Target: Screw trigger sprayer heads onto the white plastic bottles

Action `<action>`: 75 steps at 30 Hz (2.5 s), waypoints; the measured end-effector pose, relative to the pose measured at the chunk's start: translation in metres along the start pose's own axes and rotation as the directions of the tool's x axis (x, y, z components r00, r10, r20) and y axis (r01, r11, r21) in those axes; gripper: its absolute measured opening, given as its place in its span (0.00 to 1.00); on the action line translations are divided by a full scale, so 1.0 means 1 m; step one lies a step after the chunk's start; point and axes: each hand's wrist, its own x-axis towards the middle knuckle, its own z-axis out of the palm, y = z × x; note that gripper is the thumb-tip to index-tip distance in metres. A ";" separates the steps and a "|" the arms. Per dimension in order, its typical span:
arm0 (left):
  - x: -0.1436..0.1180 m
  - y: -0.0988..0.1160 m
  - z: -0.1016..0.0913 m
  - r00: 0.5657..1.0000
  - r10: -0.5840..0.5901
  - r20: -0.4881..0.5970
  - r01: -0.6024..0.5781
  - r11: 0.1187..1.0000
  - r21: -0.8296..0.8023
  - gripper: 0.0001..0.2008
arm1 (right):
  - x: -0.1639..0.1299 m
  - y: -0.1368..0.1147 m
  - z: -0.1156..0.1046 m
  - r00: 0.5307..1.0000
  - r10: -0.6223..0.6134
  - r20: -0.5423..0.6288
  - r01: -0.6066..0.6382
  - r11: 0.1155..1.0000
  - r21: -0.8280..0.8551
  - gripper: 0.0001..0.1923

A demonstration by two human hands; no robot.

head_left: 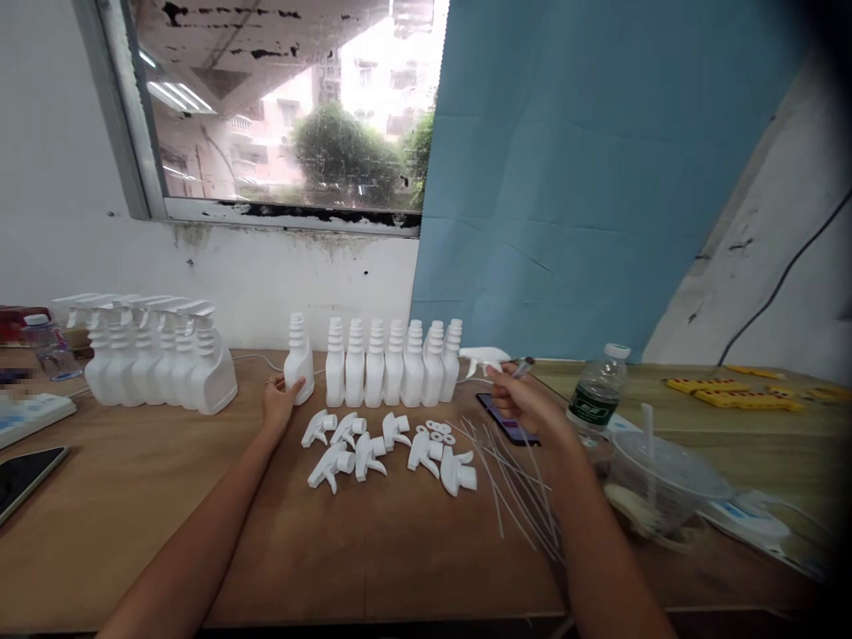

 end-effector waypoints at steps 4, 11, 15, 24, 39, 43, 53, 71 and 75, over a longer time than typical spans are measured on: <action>-0.007 -0.003 0.010 0.998 0.035 0.047 -0.040 0.993 0.109 0.21 | 0.018 0.035 0.016 0.987 -0.035 -0.157 0.003 0.980 -0.201 0.09; -0.019 0.005 0.021 0.986 0.098 0.137 -0.115 0.986 0.123 0.27 | 0.028 0.045 0.004 0.893 -0.291 -0.344 0.122 0.891 -0.437 0.16; -0.022 0.008 0.020 0.982 0.095 0.162 -0.112 0.989 0.100 0.28 | 0.029 0.044 0.005 0.859 -0.408 -0.310 0.233 0.850 -0.473 0.18; -0.047 0.049 0.017 0.980 0.181 0.079 -0.176 0.983 -0.060 0.18 | 0.000 0.035 0.031 0.806 -0.590 -0.044 0.515 0.736 -0.440 0.17; -0.130 0.098 0.046 0.685 0.031 0.728 0.317 0.887 -0.336 0.20 | -0.061 0.039 0.106 0.690 -0.503 0.521 0.637 0.764 -0.105 0.23; -0.122 0.090 0.045 0.665 -0.035 0.746 0.442 0.824 -0.354 0.22 | -0.057 0.039 0.104 0.799 -0.397 0.452 0.468 0.882 -0.053 0.20; -0.126 0.087 0.047 0.696 -0.075 0.714 0.442 0.829 -0.344 0.20 | -0.071 0.038 0.108 0.672 -0.506 0.541 0.633 0.771 -0.066 0.10; -0.129 0.089 0.047 0.637 -0.156 0.755 0.455 0.866 -0.205 0.20 | -0.065 0.042 0.103 0.593 -0.485 0.643 0.572 0.815 0.086 0.11; -0.126 0.091 0.046 0.578 -0.188 0.794 0.526 0.830 -0.186 0.22 | -0.066 0.040 0.106 0.389 -0.618 0.683 0.866 0.498 -0.043 0.14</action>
